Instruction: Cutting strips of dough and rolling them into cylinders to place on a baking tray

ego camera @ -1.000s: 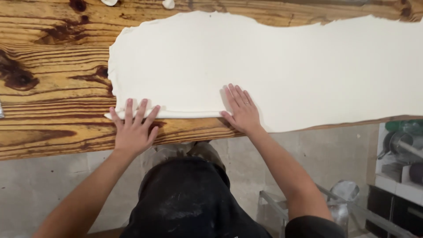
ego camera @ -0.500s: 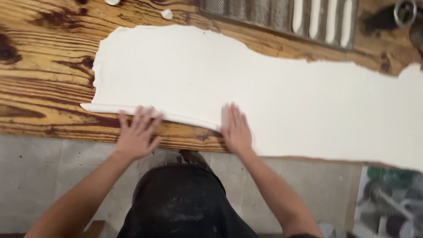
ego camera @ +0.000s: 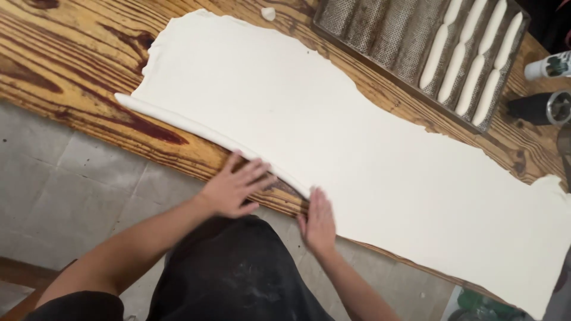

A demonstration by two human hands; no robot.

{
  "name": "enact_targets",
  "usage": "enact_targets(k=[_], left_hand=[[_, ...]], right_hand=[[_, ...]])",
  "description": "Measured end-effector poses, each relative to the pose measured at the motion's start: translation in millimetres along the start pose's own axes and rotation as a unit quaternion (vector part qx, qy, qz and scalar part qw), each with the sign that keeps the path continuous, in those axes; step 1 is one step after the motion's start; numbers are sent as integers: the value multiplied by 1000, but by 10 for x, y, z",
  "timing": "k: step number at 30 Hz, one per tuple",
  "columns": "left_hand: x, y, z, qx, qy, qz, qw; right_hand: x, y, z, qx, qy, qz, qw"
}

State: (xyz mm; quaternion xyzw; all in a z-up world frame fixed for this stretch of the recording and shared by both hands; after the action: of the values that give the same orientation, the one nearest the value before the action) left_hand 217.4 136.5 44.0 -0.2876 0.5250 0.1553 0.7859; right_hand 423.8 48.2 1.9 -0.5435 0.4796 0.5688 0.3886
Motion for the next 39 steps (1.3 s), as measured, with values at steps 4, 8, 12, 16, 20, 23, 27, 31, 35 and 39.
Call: enact_targets(k=[4, 8, 12, 16, 20, 23, 27, 31, 35, 39], left_hand=[[144, -145, 165, -18, -38, 31, 999], [314, -237, 316, -30, -50, -12, 998], [460, -474, 400, 48, -58, -38, 996], [351, -538, 630, 36, -30, -13, 999], [741, -629, 754, -61, 152, -19, 986], [889, -819, 764, -60, 111, 40, 991], [987, -1410, 941, -7, 22, 71, 997], [1300, -1443, 1083, -132, 95, 61, 985], [1141, -1913, 1311, -43, 33, 90, 994], [1397, -2128, 1457, 11, 38, 72, 997]], right_hand=[[146, -549, 50, -6, -7, 44, 999], [-223, -1002, 141, 129, -81, 15, 988], [67, -531, -517, 40, -40, 3, 998], [105, -1105, -413, 81, -43, 9, 996], [-406, -1644, -284, 243, -97, -14, 965], [-16, -1453, -595, 181, -89, 69, 977], [-14, -1385, -722, 51, -36, -57, 996], [-458, -1999, -450, 146, -12, -32, 989], [-312, -1910, -804, 98, -65, 12, 993], [34, -1852, -1052, 39, 110, -6, 993]])
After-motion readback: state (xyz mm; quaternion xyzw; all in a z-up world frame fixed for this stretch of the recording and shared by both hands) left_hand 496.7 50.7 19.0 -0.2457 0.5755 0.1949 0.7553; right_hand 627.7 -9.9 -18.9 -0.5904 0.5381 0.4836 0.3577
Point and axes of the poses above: each hand's wrist, its own z-axis towards the middle knuckle, its own x-axis out of the palm, y = z × x, the point moved 10 cm from there along z, towards the middle knuckle
